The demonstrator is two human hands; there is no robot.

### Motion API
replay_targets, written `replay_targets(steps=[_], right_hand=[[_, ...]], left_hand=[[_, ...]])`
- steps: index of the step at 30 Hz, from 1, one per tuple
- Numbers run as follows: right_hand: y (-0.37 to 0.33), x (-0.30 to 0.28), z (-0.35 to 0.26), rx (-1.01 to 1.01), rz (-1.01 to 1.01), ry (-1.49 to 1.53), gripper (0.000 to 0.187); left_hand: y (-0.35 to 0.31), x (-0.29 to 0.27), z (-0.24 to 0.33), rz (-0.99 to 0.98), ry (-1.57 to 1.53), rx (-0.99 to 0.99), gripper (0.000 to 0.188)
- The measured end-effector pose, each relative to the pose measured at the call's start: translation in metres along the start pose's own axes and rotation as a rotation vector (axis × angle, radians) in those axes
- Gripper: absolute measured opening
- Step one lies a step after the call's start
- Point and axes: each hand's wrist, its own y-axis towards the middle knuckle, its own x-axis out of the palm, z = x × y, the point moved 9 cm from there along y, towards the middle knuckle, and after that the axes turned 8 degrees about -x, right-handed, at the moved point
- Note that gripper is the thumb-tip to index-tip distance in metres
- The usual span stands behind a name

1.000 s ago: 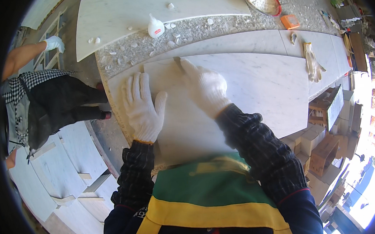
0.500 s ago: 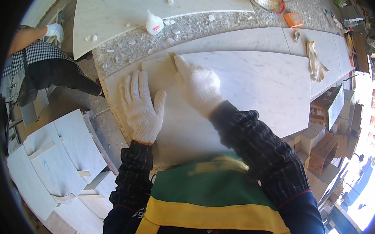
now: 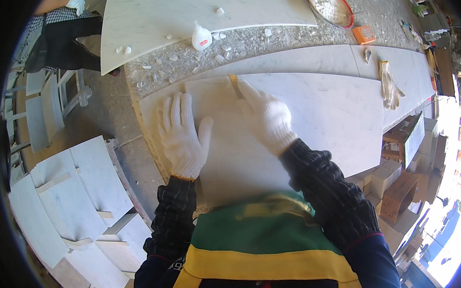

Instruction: The person applies adhesive from a squeeze bottle along the edges of a large white tile, then uses a small metal tool to spread and smooth the adhesive. After finishing, the person lifts the tile and places it onto a stack of similar tiles.

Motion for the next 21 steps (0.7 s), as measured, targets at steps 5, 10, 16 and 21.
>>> replay_targets(steps=[5,10,16,21], right_hand=[[-0.011,-0.003,0.003,-0.011,-0.036,-0.042,0.046],[0.008,0.027,-0.007,-0.057,-0.097,-0.099,0.047],[0.023,0.039,-0.03,-0.276,0.018,0.226,0.04],[0.002,0.035,-0.035,-0.14,-0.116,0.553,0.041]], left_hand=[[0.002,-0.001,0.002,0.004,-0.004,0.002,0.07],[0.001,0.004,0.001,-0.013,0.0,0.004,0.069],[0.002,0.01,-0.008,0.053,-0.147,-0.065,0.071],[-0.002,-0.019,-0.026,0.175,-0.681,-0.297,0.071]])
